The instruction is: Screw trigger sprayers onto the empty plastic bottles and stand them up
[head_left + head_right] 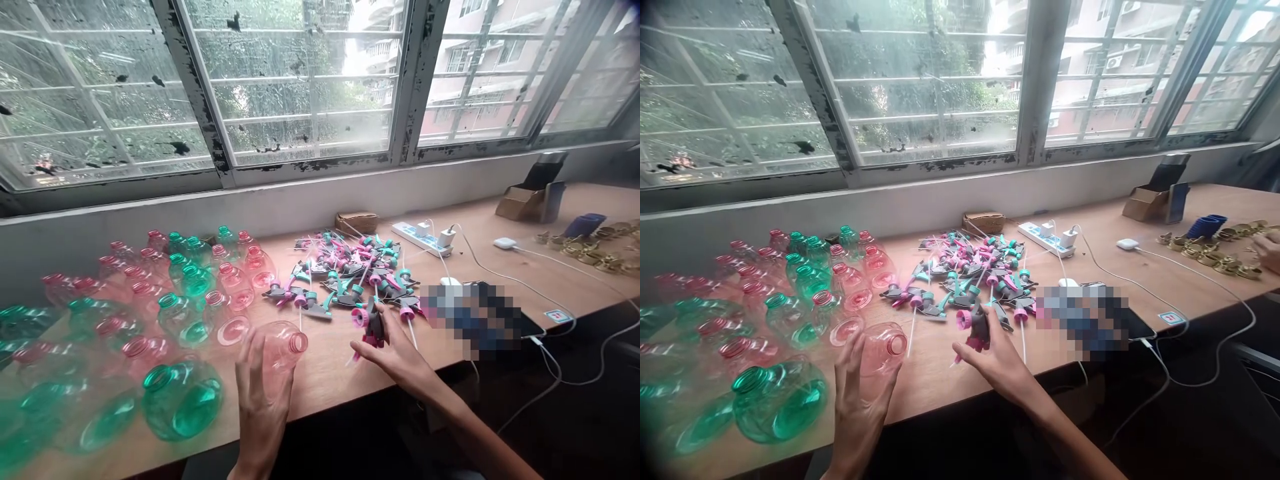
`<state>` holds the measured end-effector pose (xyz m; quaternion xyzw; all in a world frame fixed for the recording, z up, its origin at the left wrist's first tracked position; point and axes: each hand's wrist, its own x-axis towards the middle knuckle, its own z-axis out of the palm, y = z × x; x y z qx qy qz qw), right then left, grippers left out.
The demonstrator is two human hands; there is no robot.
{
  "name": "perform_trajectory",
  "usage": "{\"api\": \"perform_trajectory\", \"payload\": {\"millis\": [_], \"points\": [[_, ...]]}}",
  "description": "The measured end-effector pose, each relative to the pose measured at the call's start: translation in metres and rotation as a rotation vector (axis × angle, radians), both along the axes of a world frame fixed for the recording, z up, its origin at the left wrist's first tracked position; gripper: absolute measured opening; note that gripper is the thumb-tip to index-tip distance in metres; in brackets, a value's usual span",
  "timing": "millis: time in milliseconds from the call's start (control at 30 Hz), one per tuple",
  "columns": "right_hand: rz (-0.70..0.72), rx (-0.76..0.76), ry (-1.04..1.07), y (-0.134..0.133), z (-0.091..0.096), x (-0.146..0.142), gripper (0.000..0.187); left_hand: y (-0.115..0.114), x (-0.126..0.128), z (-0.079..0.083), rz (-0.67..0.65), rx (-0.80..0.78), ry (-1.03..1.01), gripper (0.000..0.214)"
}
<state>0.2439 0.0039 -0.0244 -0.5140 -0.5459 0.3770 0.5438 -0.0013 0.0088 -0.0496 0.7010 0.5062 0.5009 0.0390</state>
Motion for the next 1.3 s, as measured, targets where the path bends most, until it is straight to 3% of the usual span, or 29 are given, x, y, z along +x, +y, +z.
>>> {"api": "perform_trajectory", "payload": {"millis": [67, 167, 267, 333, 500, 633, 767, 967, 1300], "points": [[-0.046, 0.028, -0.034, -0.002, -0.003, 0.007, 0.054, -0.001, 0.0, -0.002, -0.012, 0.017, 0.049, 0.067], [-0.208, 0.079, -0.013, -0.012, -0.011, 0.005, 0.042, 0.002, -0.004, -0.004, -0.013, -0.063, -0.016, 0.078], [-0.351, 0.101, 0.018, -0.018, -0.023, -0.005, 0.032, 0.007, -0.009, -0.002, -0.014, -0.026, -0.025, 0.075], [-0.303, 0.087, 0.0, -0.013, -0.029, -0.012, 0.03, 0.009, -0.012, 0.0, -0.004, -0.007, 0.038, 0.068], [-0.18, 0.036, -0.006, 0.015, -0.031, -0.017, 0.032, 0.012, -0.016, -0.005, -0.028, -0.183, 0.091, 0.061], [-0.21, 0.119, 0.013, 0.012, -0.032, -0.009, 0.026, 0.015, -0.018, -0.011, -0.067, -0.249, -0.057, 0.067], [-0.163, 0.129, 0.117, -0.001, -0.035, 0.006, 0.018, 0.015, -0.017, -0.005, -0.04, -0.331, -0.233, 0.082], [-0.126, 0.149, 0.245, -0.004, -0.041, 0.012, 0.024, 0.012, -0.013, 0.0, -0.082, -0.301, -0.346, 0.08], [-0.07, 0.177, 0.398, -0.006, -0.048, 0.014, 0.023, 0.006, -0.013, 0.0, -0.004, -0.19, -0.303, 0.076]]}}
